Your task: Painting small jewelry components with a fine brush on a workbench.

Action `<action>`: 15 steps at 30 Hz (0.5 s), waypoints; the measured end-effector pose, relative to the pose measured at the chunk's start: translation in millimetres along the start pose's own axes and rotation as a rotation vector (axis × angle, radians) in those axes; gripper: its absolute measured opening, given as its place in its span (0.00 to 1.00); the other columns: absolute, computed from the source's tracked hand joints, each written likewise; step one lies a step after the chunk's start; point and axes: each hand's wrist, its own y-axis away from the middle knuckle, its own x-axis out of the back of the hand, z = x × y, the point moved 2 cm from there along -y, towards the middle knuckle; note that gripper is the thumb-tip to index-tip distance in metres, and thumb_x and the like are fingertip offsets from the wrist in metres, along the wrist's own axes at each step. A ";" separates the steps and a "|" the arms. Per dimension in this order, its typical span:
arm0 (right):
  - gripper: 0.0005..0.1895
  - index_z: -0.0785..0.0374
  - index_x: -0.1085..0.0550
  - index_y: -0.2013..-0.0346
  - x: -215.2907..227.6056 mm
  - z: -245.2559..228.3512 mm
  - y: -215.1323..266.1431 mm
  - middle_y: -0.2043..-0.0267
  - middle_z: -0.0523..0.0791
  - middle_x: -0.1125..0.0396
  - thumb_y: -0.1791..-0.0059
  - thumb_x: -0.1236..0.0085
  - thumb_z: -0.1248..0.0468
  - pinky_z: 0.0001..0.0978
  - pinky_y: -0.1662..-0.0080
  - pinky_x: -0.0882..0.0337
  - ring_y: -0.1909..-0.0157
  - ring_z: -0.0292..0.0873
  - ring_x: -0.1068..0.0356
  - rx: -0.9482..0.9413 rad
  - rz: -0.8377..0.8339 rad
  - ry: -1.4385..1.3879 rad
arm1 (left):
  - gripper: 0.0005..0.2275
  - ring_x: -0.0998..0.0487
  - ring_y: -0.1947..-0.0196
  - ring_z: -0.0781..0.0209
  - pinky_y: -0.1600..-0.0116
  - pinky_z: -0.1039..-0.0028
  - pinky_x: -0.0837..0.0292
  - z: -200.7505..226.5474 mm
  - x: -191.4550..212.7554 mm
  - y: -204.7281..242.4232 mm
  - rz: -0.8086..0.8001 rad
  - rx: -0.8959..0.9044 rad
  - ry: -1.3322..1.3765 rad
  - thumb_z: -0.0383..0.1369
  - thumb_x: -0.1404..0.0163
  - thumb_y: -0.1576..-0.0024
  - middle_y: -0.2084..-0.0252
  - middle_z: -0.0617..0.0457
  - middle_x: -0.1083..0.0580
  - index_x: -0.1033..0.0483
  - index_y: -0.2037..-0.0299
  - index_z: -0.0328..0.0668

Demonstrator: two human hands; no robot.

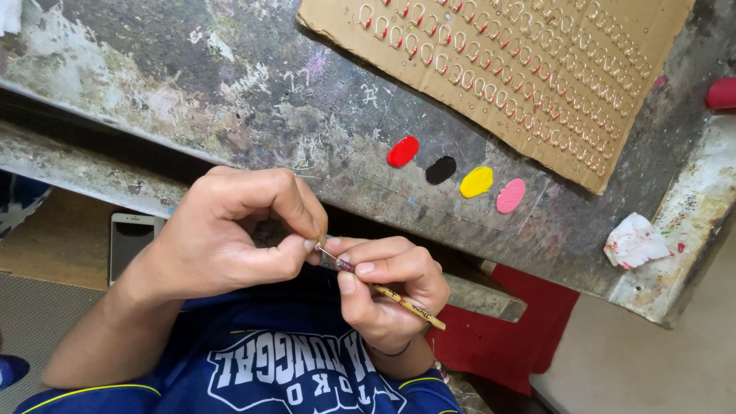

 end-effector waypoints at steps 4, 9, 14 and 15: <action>0.09 0.60 0.30 0.64 -0.1 -0.2 0.5 0.66 0.53 0.29 0.52 0.38 0.72 0.40 0.54 0.15 0.60 0.54 0.20 -0.002 0.004 -0.006 | 0.07 0.22 0.76 0.65 0.68 0.82 0.26 0.7 0.2 -0.4 0.001 -0.004 -0.016 0.16 0.52 0.53 0.74 0.50 0.25 0.32 0.74 0.38; 0.09 0.60 0.30 0.64 -0.2 -0.9 0.3 0.66 0.53 0.29 0.52 0.38 0.72 0.40 0.54 0.14 0.61 0.54 0.20 -0.005 0.000 0.000 | 0.06 0.22 0.76 0.65 0.67 0.81 0.25 0.4 0.6 -0.3 -0.003 -0.004 -0.015 0.16 0.51 0.53 0.74 0.50 0.25 0.31 0.74 0.37; 0.09 0.61 0.31 0.63 -0.5 -1.0 1.8 0.65 0.53 0.30 0.50 0.40 0.72 0.40 0.53 0.15 0.59 0.55 0.20 -0.018 0.009 -0.039 | 0.07 0.22 0.76 0.64 0.67 0.81 0.25 0.7 0.0 -0.6 -0.008 -0.007 0.014 0.16 0.52 0.52 0.74 0.49 0.26 0.32 0.74 0.37; 0.09 0.61 0.31 0.63 -0.3 -0.4 1.7 0.65 0.53 0.30 0.50 0.40 0.72 0.40 0.53 0.15 0.59 0.55 0.20 -0.018 0.010 -0.038 | 0.07 0.22 0.76 0.64 0.67 0.81 0.25 0.8 0.0 -0.6 -0.008 -0.007 0.014 0.16 0.52 0.52 0.74 0.49 0.26 0.32 0.74 0.37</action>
